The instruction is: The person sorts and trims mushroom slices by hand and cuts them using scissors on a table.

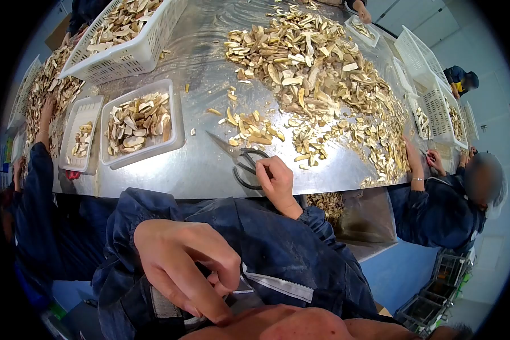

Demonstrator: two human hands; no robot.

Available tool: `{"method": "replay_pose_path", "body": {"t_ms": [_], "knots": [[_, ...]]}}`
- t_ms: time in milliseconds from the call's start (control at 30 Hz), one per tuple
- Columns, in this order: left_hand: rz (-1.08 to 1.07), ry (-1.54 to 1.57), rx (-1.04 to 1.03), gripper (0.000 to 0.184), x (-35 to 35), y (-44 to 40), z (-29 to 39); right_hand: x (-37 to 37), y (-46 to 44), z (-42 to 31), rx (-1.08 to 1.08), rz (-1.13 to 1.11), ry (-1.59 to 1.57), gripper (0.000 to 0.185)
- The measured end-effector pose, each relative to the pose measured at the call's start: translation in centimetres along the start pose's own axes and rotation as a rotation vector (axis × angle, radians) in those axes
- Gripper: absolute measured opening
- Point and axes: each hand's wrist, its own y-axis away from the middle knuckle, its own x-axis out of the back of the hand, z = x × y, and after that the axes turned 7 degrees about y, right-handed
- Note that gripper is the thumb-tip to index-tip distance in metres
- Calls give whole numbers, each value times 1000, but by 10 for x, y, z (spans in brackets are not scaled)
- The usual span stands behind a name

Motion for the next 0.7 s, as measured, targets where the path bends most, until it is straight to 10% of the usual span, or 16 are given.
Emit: {"method": "replay_pose_path", "body": {"t_ms": [700], "knots": [[-4, -36, -72, 20, -2, 0, -5, -2, -1, 2, 32, 23, 3, 3]]}}
